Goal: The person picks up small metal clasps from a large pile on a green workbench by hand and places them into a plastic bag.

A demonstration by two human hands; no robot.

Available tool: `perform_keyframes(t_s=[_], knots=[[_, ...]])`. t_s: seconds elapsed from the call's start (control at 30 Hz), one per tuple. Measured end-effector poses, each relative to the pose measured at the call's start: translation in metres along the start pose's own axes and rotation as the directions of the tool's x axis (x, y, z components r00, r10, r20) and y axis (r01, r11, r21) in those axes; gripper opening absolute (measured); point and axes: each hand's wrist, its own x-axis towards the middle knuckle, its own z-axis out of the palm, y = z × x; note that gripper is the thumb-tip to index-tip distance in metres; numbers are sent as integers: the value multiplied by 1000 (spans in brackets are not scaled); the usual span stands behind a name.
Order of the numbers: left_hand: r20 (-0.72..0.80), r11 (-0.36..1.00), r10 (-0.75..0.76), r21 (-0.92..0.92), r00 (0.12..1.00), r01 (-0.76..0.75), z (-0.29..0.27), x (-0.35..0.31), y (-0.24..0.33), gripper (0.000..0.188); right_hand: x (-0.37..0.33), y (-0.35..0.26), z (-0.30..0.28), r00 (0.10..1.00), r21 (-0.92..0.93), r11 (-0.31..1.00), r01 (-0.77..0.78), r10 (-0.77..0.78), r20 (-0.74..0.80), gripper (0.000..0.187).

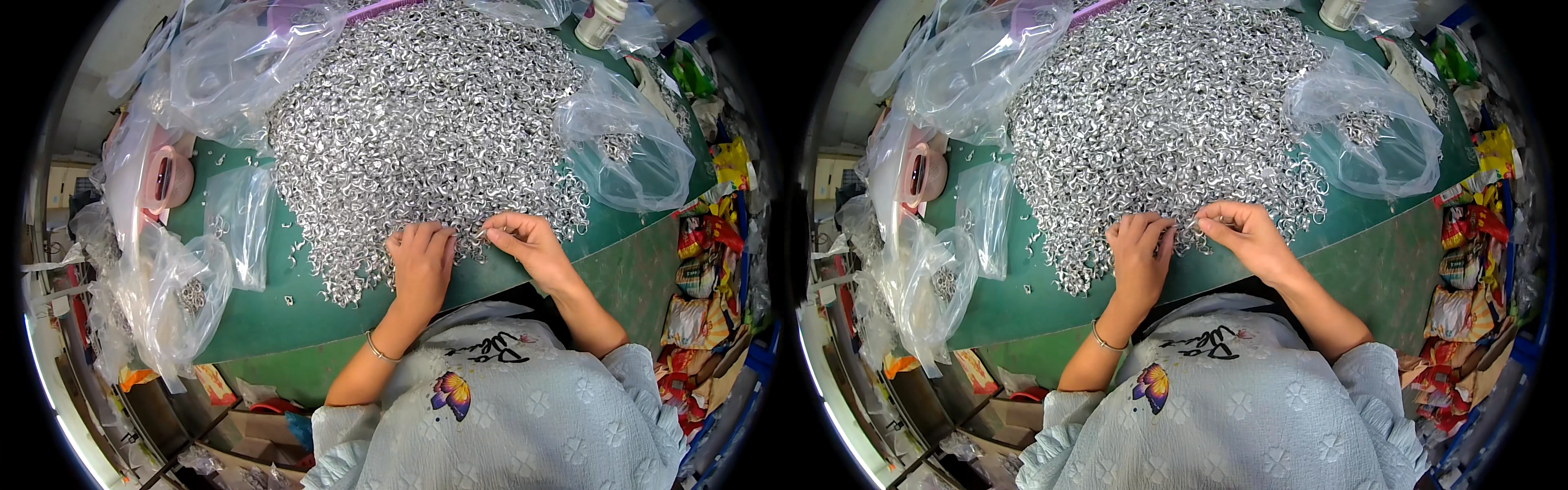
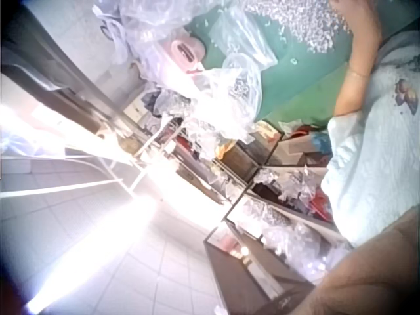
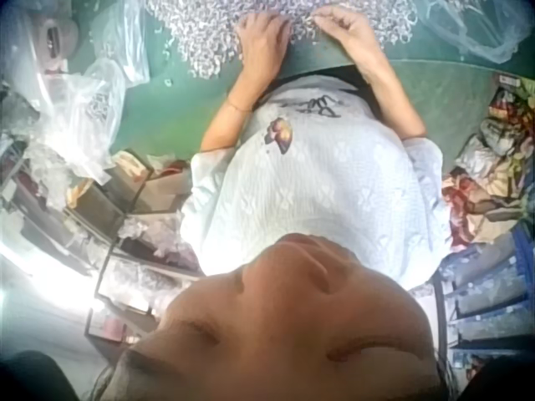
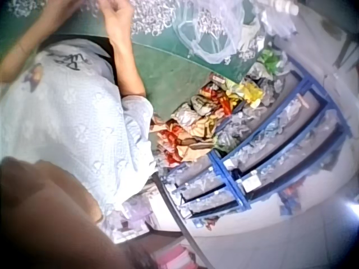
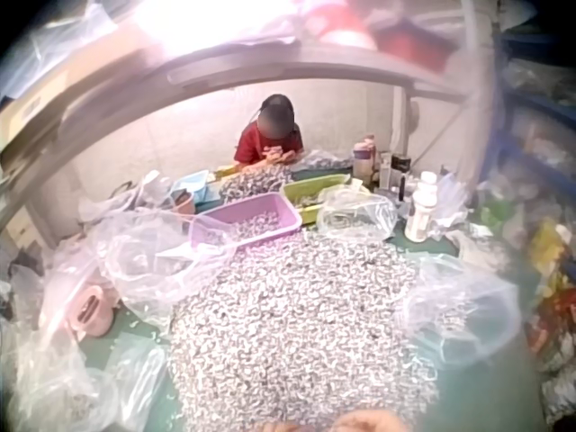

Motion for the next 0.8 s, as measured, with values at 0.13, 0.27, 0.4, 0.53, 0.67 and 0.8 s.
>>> perform_keyframes(t_s=[0.13,0.27,0.4,0.53,0.67,0.8], knots=[[-83,979,-126,-170,989,111,-10,6,8,18,0,0,-2,999,24,999,-31,31,-11,18],[37,773,-386,-533,922,345,-20,6,11,11,4,6,-8,997,115,991,-66,60,57,18],[288,350,-520,-787,804,509,-28,7,17,12,3,1,0,1000,75,997,-26,25,11,15],[336,261,-517,-814,787,518,-30,7,19,13,3,3,5,995,-11,996,94,-94,-31,11],[245,375,-554,-780,796,501,-25,7,11,12,11,0,5,913,-450,827,337,-403,-57,10],[125,463,-619,-739,775,489,-24,13,-2,12,23,3,2,797,-696,614,372,-596,-99,14]])
